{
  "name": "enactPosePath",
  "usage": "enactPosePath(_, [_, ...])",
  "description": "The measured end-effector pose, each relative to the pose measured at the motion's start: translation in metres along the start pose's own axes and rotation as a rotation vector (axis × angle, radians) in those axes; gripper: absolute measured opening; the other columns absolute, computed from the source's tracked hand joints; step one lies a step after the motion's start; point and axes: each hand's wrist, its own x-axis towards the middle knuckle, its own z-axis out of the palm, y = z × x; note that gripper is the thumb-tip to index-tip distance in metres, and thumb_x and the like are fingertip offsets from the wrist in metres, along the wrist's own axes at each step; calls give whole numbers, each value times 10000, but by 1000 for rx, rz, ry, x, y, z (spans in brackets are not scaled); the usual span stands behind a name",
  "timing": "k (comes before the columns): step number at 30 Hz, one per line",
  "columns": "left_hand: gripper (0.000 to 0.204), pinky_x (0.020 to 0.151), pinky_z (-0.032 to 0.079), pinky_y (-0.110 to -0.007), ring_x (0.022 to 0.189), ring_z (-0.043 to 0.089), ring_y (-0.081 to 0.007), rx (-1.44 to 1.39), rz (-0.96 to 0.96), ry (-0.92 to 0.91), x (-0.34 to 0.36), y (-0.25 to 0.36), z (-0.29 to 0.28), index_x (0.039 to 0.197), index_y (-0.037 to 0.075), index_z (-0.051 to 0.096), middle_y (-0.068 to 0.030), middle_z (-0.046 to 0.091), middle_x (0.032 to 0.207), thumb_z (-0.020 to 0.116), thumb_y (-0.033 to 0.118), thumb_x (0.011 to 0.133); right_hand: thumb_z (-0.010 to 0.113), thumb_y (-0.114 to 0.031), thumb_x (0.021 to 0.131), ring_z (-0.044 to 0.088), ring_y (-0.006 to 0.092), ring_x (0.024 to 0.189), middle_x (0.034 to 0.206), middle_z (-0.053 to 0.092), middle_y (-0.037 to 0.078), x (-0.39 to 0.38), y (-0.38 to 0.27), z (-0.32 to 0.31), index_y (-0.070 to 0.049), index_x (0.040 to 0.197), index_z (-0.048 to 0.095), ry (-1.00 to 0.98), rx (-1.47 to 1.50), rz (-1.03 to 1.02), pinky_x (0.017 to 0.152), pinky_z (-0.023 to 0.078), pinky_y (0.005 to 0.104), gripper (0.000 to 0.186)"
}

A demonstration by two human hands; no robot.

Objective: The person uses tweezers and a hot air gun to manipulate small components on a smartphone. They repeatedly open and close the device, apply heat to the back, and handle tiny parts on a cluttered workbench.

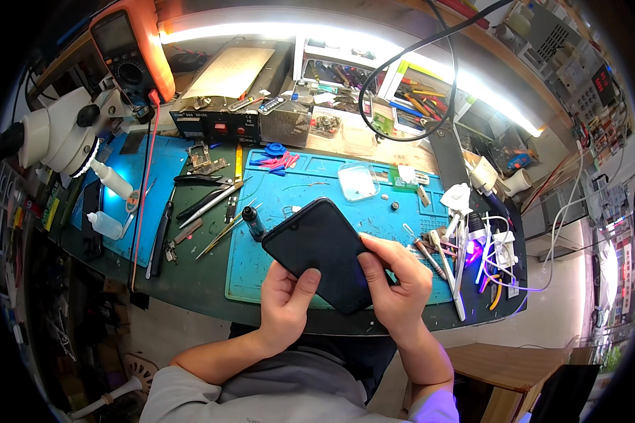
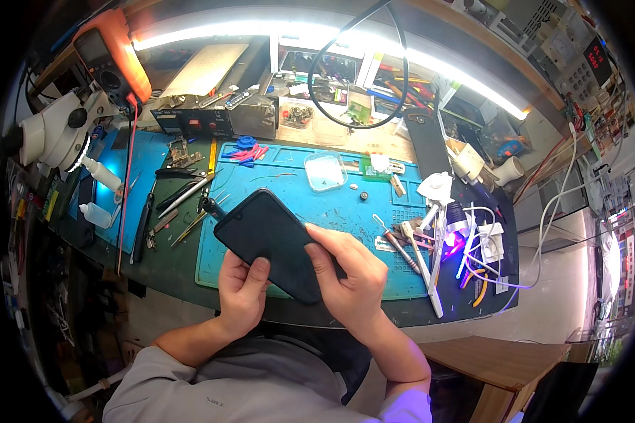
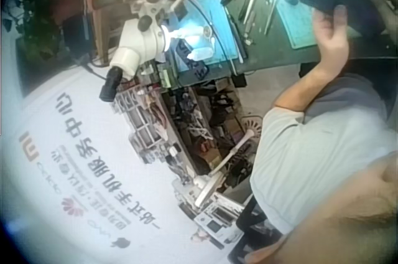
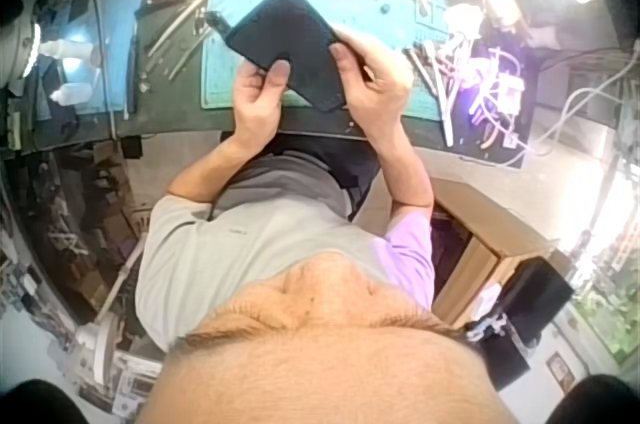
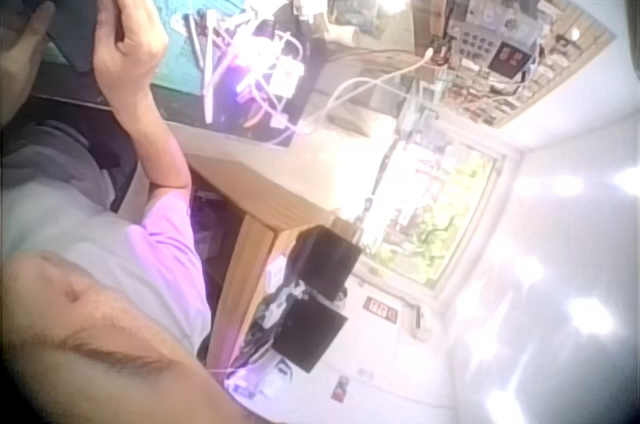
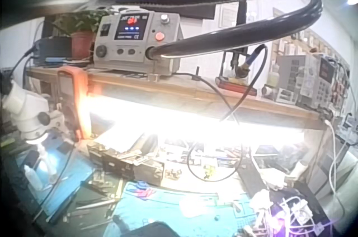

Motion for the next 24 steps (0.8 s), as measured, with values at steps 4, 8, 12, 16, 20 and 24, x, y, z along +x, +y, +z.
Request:
enactPosePath(4, [288,963,514,-263,1101,650,-104,-3,5,-12,1,0,0,1369,14,554,-71,699,1253,609,68,1091,781,38,909,775,263,911,1043,787,176,0,0,0,24,1163,767,-2,6,4,808,593,313,254])
enactPosePath(8, [294,969,515,-265,1106,650,-105,-2,2,-24,0,0,-2,1375,15,552,-71,697,1255,608,63,1090,779,38,910,775,265,912,1044,788,174,1,-1,-1,24,1158,767,-8,4,9,809,593,314,249])
enactPosePath(12, [290,969,517,-264,1106,649,-105,-18,9,-7,0,-1,0,1371,17,552,-69,695,1250,608,59,1089,778,38,909,776,266,912,1041,788,173,2,-1,-1,23,1156,768,-9,-13,-7,808,593,314,247])
enactPosePath(16, [283,954,519,-262,1098,648,-102,-16,-1,-5,1,0,1,1364,18,553,-67,695,1243,607,57,1089,780,36,909,777,265,910,1038,788,172,1,-1,0,19,1161,768,-5,-21,11,805,593,312,253])
enactPosePath(20, [278,939,516,-259,1072,647,-95,1,-8,-7,1,0,0,1357,16,553,-62,699,1220,611,67,1090,782,32,909,775,261,904,1038,788,172,0,1,0,17,1166,768,3,-14,10,803,591,310,258])
enactPosePath(24, [265,909,511,-254,1022,637,-82,22,-20,-6,-1,-2,-4,1335,15,559,-51,702,1174,624,92,1090,783,28,910,771,256,900,1034,785,171,0,0,-1,17,1170,766,-4,-15,14,801,589,308,261])
